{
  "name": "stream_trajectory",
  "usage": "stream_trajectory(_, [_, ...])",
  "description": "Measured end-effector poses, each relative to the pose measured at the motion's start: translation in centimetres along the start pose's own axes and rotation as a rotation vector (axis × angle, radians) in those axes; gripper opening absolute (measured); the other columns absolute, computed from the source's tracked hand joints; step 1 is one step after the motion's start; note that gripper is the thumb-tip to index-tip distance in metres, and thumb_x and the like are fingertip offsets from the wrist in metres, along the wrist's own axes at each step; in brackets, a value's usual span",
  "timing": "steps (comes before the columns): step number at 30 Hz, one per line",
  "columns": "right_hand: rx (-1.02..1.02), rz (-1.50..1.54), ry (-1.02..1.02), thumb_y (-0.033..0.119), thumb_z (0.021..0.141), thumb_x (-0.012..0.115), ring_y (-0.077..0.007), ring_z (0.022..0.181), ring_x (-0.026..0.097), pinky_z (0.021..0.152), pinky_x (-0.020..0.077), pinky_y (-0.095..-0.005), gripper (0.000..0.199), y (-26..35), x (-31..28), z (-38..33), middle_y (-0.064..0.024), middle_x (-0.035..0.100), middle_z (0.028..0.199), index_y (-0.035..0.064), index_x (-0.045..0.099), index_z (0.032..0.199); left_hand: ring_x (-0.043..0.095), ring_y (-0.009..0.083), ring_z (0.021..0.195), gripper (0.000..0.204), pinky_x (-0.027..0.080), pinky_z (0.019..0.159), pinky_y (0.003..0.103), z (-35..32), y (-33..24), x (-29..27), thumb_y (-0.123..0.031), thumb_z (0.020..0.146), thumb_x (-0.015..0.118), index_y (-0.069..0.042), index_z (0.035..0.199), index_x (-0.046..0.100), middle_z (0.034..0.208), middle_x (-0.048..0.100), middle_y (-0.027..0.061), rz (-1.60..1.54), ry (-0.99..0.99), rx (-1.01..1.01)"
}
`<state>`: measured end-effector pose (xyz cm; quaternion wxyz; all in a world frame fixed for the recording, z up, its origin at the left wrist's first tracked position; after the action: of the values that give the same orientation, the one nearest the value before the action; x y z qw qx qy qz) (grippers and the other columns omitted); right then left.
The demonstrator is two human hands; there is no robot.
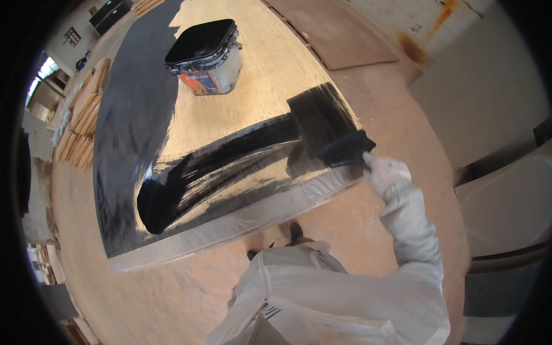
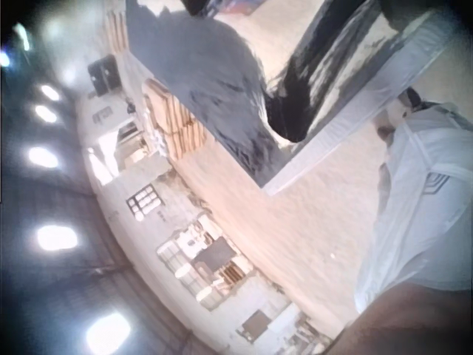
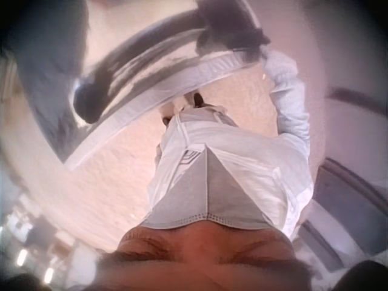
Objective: The person applies black paint to a large flat wooden board using a brush. They repeatedly dip the brush into a paint container and spread the paint across the surface in broad strokes, gradually covering more of the board.
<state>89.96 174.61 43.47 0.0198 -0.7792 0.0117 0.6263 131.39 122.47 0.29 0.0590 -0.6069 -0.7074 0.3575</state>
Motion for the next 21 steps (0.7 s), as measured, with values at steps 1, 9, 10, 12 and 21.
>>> stream_trajectory(1, [0.014,0.016,-0.02,0.031,0.095,0.063,-0.0372,0.095,0.074,0.086,0.0584,-0.0484,0.041,0.2,0.4,-1.4,-0.016,0.076,0.098,0.0197,0.068,0.134,0.073,0.0265,0.086,0.035,0.06,0.075,0.039,-0.1,-0.3,-0.6,-0.015,0.094,0.066,0.001,0.125,0.072,0.101,0.076,0.0182,-0.018,-0.003,-0.007])
stream_trajectory(9, [-0.184,0.03,-0.069,0.032,0.095,0.065,-0.0376,0.089,0.073,0.082,0.0572,-0.0508,0.045,4.9,0.2,0.6,-0.0167,0.076,0.094,0.0172,0.066,0.137,0.069,0.0276,0.066,0.038,0.059,0.055,0.042,-0.6,-4.5,-2.4,-0.014,0.099,0.057,-0.003,0.135,0.06,0.101,0.071,0.0162,-0.266,-0.088,-0.296])
stream_trajectory(10, [-0.22,0.014,-0.087,0.031,0.096,0.065,-0.0377,0.087,0.073,0.08,0.0566,-0.0516,0.044,5.8,0.3,1.2,-0.0165,0.076,0.092,0.0152,0.065,0.136,0.07,0.0272,0.068,0.037,0.059,0.055,0.041,-0.6,-4.8,-2.6,-0.015,0.1,0.056,-0.003,0.135,0.06,0.098,0.07,0.0155,-0.256,-0.091,-0.29])
stream_trajectory(12, [-0.215,0.029,-0.096,0.033,0.096,0.064,-0.0373,0.088,0.073,0.08,0.0566,-0.0511,0.044,6.9,0.9,2.2,-0.0154,0.076,0.092,0.0147,0.065,0.137,0.069,0.0267,0.068,0.038,0.059,0.055,0.041,-0.9,-4.4,-2.7,-0.014,0.099,0.056,-0.003,0.135,0.06,0.098,0.07,0.0153,-0.293,-0.108,-0.291])
stream_trajectory(21, [0.173,0.105,0.048,0.036,0.097,0.061,-0.0389,0.111,0.069,0.097,0.0529,-0.0481,0.052,0.1,1.0,-0.7,-0.0211,0.074,0.114,0.0208,0.06,0.147,0.071,0.0255,0.097,0.042,0.058,0.087,0.036,-1.1,-0.8,-2.2,-0.016,0.093,0.071,0.005,0.129,0.069,0.114,0.075,0.0164,-0.034,0.078,-0.174])
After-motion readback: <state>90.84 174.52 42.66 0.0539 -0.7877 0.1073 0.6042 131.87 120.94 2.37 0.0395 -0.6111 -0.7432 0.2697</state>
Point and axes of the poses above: each hand's wrist, its own z-axis towards the middle knuckle, its own x-axis out of the palm, y = z × x, the point moved 1 cm from there along z, towards the middle knuckle
